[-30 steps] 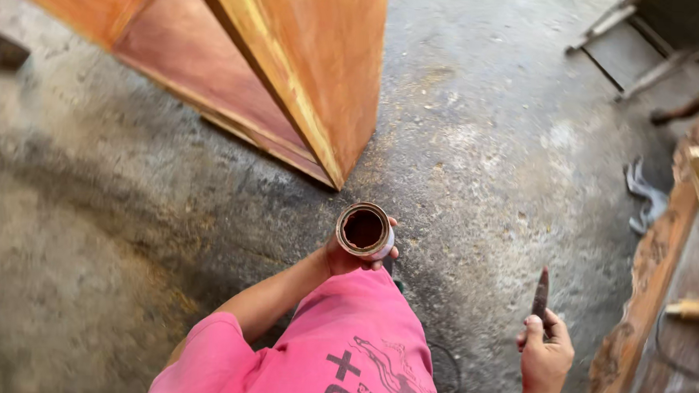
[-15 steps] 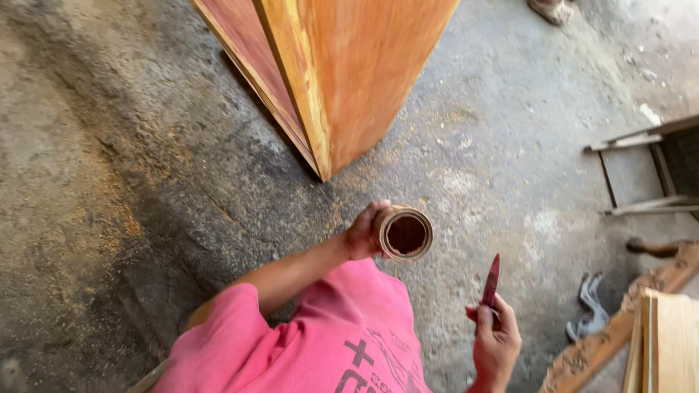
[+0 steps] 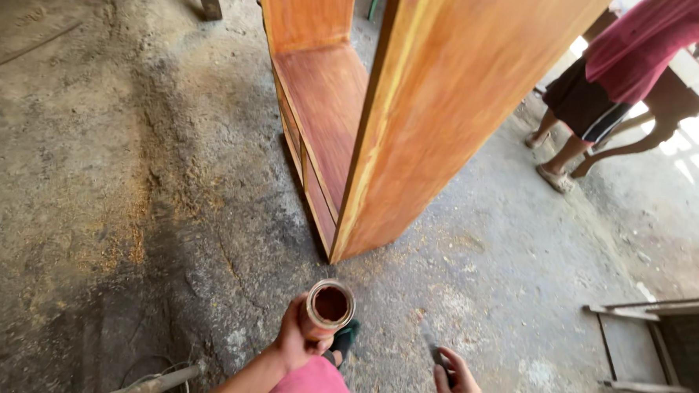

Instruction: The person holds an open can of wood stain in one hand and a brush in the other, brushing the stain onto the raw wood surfaces and edges of a wooden cabinet frame. They move around the piece, reaching different panels and edges to coat the unfinished wood.

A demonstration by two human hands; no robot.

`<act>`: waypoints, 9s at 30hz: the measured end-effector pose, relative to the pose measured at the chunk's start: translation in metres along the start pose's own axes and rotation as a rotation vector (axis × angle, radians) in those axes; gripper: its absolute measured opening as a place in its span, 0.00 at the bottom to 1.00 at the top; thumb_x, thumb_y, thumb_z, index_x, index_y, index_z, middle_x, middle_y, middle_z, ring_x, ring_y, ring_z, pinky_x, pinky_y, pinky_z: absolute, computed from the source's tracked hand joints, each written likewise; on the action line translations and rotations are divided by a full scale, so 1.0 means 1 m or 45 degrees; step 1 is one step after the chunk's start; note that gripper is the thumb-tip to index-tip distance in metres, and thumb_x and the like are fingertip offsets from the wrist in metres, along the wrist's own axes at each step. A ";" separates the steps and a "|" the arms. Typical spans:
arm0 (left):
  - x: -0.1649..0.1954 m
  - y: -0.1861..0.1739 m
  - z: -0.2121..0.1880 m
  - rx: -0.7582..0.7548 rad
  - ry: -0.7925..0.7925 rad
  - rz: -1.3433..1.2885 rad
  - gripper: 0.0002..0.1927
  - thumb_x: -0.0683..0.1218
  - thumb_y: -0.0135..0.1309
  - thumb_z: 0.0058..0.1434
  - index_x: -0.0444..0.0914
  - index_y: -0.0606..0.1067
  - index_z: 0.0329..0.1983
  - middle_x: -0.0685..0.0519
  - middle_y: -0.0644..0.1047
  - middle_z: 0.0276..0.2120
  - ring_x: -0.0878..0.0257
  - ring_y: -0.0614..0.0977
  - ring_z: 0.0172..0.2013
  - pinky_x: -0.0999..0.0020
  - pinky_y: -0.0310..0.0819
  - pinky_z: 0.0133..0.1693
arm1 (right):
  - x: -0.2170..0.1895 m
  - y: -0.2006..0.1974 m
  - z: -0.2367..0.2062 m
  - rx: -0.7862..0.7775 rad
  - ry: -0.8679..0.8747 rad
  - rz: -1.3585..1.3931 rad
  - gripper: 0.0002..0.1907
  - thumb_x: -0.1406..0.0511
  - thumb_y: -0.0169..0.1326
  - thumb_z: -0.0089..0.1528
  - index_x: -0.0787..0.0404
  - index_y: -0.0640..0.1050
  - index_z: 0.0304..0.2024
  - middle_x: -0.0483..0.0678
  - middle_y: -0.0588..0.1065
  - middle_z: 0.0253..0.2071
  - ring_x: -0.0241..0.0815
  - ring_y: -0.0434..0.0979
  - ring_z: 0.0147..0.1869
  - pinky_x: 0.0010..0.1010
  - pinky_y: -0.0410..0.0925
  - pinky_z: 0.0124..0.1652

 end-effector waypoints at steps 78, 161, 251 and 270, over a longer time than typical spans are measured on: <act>0.227 0.031 -0.020 -0.116 -0.210 0.066 0.35 0.69 0.36 0.71 0.40 0.70 0.64 0.48 0.80 0.47 0.62 0.81 0.30 0.70 0.73 0.23 | -0.444 0.119 0.016 0.145 -0.596 -0.840 0.13 0.72 0.61 0.66 0.56 0.80 0.52 0.49 0.75 0.43 0.45 0.79 0.38 0.36 0.71 0.35; 0.309 0.010 0.000 -0.361 -0.604 0.260 0.39 0.64 0.52 0.66 0.38 0.60 0.72 0.44 0.75 0.57 0.54 0.79 0.56 0.54 0.76 0.56 | -0.433 0.175 0.010 0.833 -0.640 -1.573 0.21 0.67 0.71 0.61 0.46 0.84 0.56 0.41 0.72 0.45 0.40 0.74 0.47 0.35 0.67 0.46; 0.314 0.008 -0.001 -0.363 -0.546 0.160 0.38 0.62 0.48 0.69 0.34 0.60 0.72 0.41 0.75 0.57 0.51 0.79 0.57 0.52 0.73 0.61 | -0.431 0.188 0.001 0.903 -0.550 -1.471 0.24 0.74 0.67 0.59 0.50 0.83 0.56 0.46 0.74 0.48 0.43 0.76 0.48 0.37 0.71 0.45; 0.314 -0.001 0.009 -0.354 -0.606 0.068 0.37 0.62 0.48 0.69 0.36 0.59 0.72 0.39 0.74 0.58 0.47 0.78 0.58 0.47 0.74 0.60 | -0.381 0.172 0.026 0.992 -0.497 -0.532 0.16 0.80 0.57 0.64 0.60 0.81 0.52 0.51 0.76 0.45 0.45 0.79 0.46 0.34 0.73 0.44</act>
Point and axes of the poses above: each hand's wrist, its own z-axis towards the middle knuckle, its own y-axis out of the palm, x = y × z, the point moved 9 cm from there along z, towards the middle knuckle
